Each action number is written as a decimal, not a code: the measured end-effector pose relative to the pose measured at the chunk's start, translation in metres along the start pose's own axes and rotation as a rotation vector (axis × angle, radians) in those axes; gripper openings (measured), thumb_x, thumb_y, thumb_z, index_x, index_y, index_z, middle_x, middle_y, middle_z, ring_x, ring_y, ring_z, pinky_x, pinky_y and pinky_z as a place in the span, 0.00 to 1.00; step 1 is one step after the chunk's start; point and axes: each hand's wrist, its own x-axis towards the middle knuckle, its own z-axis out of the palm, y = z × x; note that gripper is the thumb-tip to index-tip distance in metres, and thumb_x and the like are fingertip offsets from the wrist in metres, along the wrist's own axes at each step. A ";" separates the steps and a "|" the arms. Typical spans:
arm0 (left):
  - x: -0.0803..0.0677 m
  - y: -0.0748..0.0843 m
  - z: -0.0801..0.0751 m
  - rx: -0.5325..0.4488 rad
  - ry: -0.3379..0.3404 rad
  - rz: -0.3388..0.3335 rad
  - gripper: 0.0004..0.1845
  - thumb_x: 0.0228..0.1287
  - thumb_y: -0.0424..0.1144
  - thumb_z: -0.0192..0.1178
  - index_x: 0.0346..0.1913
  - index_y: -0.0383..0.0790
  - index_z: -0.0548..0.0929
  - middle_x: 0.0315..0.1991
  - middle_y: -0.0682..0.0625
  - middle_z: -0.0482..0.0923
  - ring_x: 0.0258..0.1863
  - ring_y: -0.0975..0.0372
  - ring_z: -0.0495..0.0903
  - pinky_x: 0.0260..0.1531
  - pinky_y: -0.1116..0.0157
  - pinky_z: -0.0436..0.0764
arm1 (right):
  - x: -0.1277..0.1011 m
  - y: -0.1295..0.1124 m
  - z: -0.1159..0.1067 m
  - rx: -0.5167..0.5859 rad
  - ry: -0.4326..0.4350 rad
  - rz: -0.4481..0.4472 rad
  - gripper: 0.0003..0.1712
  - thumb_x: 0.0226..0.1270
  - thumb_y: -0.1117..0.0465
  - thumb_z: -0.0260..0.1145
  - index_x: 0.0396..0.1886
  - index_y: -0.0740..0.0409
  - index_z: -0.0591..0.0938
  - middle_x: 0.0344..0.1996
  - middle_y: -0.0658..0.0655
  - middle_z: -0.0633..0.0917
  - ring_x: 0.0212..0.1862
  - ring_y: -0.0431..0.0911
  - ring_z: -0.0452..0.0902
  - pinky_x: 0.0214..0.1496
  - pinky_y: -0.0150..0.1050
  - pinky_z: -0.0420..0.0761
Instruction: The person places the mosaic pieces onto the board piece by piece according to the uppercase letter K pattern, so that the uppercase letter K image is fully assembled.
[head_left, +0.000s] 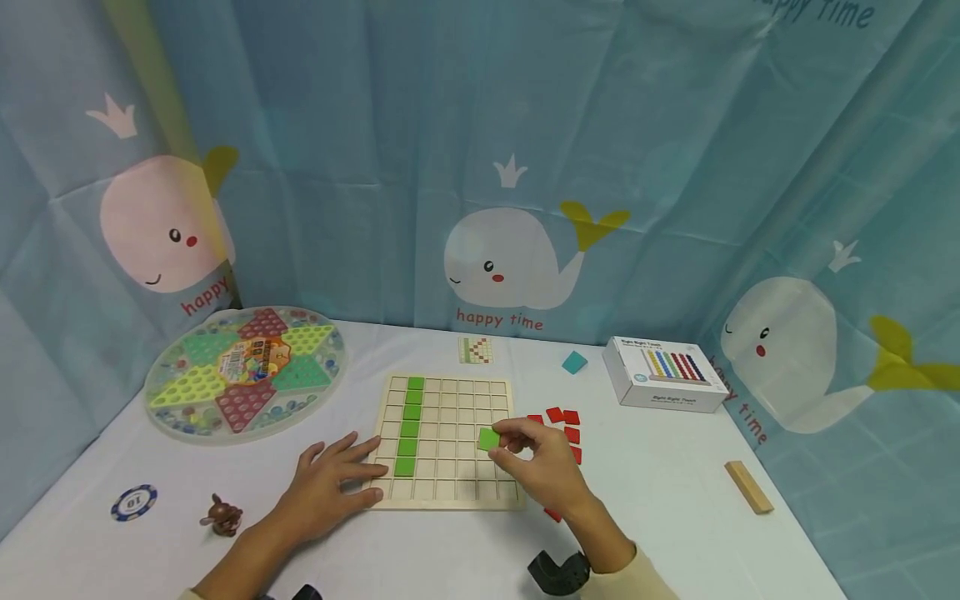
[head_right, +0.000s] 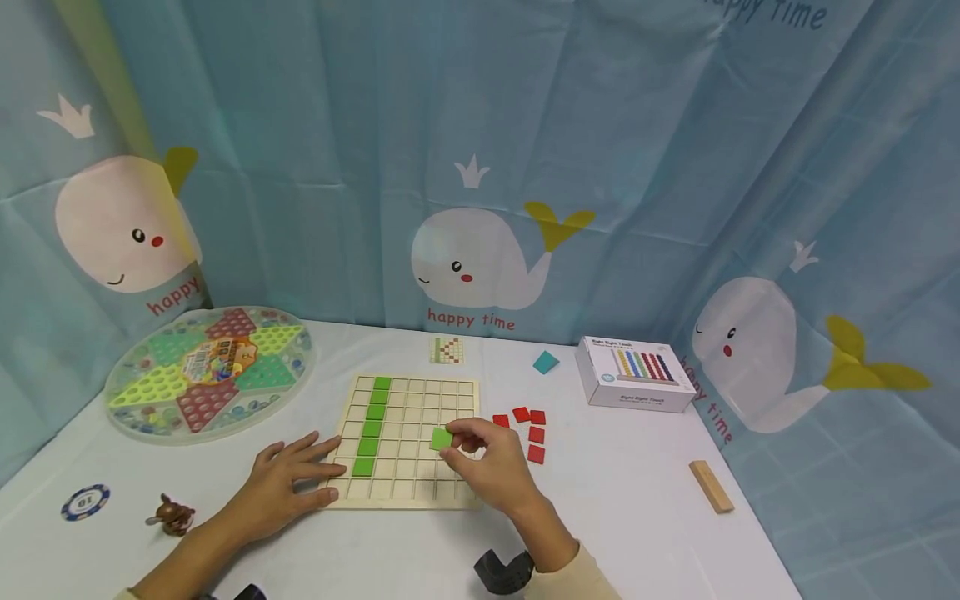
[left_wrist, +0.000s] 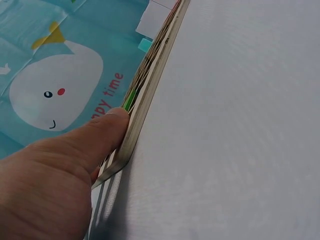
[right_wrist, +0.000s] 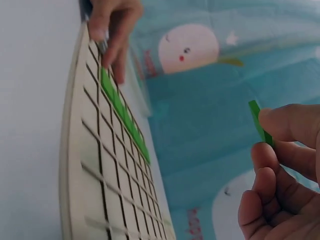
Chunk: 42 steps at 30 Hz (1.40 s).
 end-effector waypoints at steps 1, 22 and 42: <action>0.000 0.000 0.000 -0.003 0.002 0.001 0.18 0.51 0.53 0.71 0.44 0.51 0.89 0.62 0.49 0.74 0.67 0.43 0.61 0.59 0.36 0.47 | 0.001 -0.001 0.004 0.009 -0.013 -0.004 0.15 0.55 0.68 0.74 0.43 0.56 0.85 0.29 0.43 0.81 0.34 0.43 0.77 0.39 0.39 0.80; 0.000 -0.002 -0.001 0.020 -0.001 0.009 0.18 0.53 0.56 0.70 0.45 0.53 0.89 0.62 0.50 0.74 0.67 0.44 0.62 0.58 0.37 0.47 | 0.017 0.005 0.086 0.020 -0.283 -0.028 0.10 0.56 0.67 0.72 0.40 0.63 0.85 0.25 0.41 0.80 0.28 0.34 0.73 0.31 0.29 0.77; -0.001 0.002 -0.002 0.018 0.007 0.026 0.18 0.53 0.55 0.70 0.45 0.52 0.89 0.62 0.49 0.74 0.66 0.42 0.62 0.58 0.36 0.48 | 0.012 0.011 0.108 -0.254 -0.363 -0.094 0.13 0.53 0.59 0.77 0.39 0.55 0.87 0.23 0.36 0.76 0.28 0.31 0.66 0.29 0.25 0.68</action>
